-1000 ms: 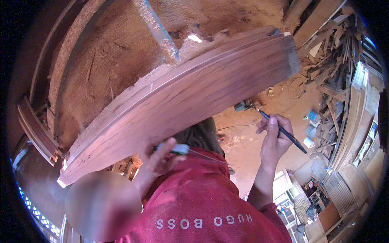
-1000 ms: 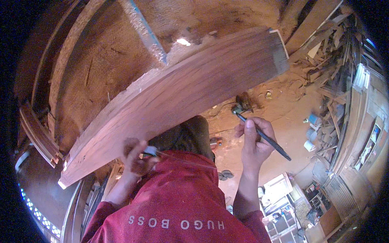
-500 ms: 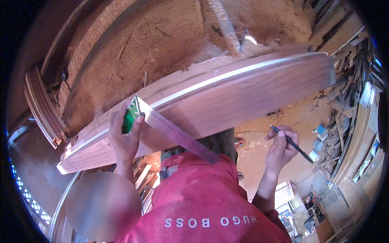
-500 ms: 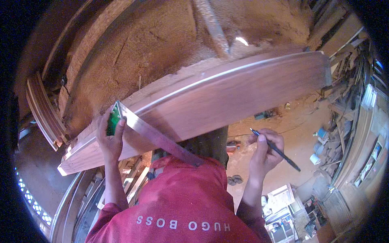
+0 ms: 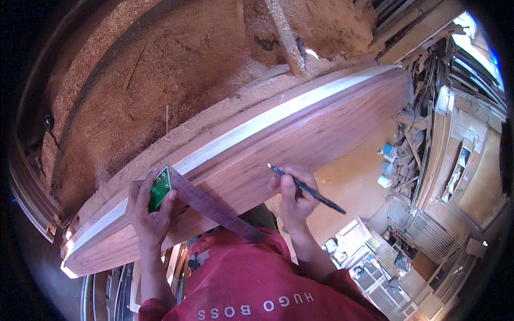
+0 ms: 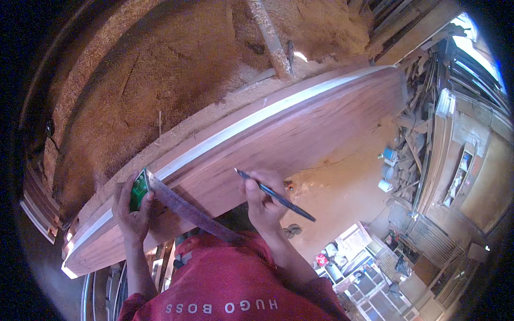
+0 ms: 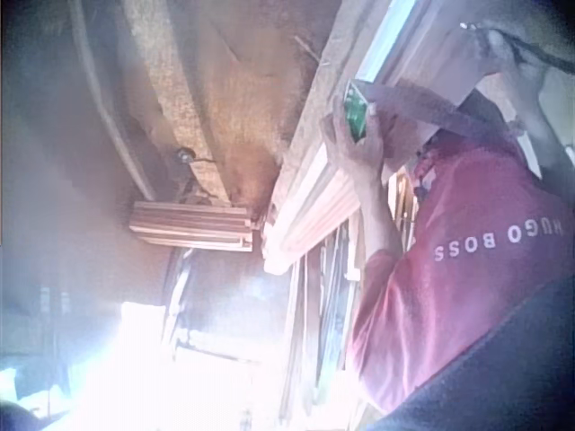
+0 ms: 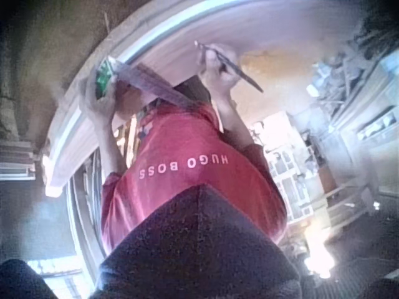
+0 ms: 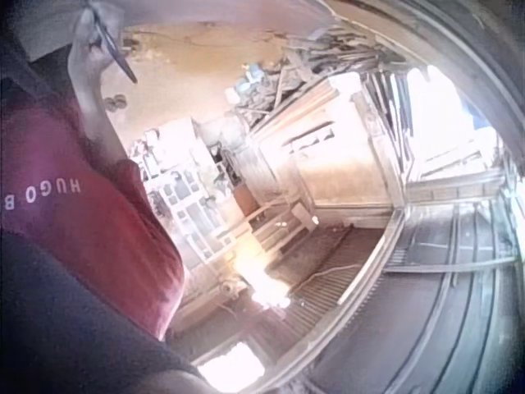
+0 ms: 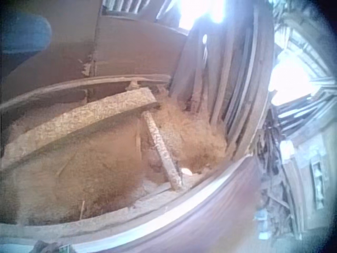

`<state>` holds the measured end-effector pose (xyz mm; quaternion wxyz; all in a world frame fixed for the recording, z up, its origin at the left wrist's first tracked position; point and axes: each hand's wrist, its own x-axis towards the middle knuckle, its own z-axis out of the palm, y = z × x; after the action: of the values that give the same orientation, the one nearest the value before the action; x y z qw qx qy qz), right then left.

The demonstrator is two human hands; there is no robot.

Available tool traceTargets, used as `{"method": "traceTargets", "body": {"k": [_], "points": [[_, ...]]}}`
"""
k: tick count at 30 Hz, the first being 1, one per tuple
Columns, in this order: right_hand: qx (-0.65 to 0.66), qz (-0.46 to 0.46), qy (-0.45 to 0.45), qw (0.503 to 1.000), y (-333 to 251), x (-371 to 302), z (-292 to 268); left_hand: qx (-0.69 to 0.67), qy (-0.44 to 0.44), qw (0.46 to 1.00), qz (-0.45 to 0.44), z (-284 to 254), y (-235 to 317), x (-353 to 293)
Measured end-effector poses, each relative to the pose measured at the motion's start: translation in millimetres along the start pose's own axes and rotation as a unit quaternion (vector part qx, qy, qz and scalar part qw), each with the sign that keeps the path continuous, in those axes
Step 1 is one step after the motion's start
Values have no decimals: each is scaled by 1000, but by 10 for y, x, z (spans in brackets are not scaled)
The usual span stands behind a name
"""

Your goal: The person uses a ruler and a marker to draw lines on a wood plank, positioning the ruler at different points and flipping it over to measure various sections.

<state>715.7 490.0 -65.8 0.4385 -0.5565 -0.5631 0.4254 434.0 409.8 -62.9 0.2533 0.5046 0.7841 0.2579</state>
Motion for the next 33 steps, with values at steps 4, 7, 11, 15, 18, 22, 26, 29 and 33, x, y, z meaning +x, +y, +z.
{"method": "traceTargets", "body": {"k": [4,7,11,15,18,22,26,29,33], "points": [[-35,48,100,993,191,-88,88,18,-1,999,39,57,-47,-10],[-52,2,100,994,133,-14,137,47,-6,998,31,-30,-88,75],[-78,-58,103,990,147,-31,271,60,33,996,53,-205,-188,-42],[-59,-60,96,992,168,-41,223,48,3,998,26,-144,-113,-112],[-70,-64,96,991,162,-27,154,52,-8,997,49,23,21,6],[-24,-56,74,995,137,-39,91,65,-36,995,68,110,78,40],[-22,-29,99,994,50,-203,93,67,-45,992,97,144,121,43],[-24,-38,31,998,-58,-376,190,59,-60,991,100,128,74,56],[-25,-23,-20,999,-144,-498,378,68,-86,990,89,85,38,50]]}}
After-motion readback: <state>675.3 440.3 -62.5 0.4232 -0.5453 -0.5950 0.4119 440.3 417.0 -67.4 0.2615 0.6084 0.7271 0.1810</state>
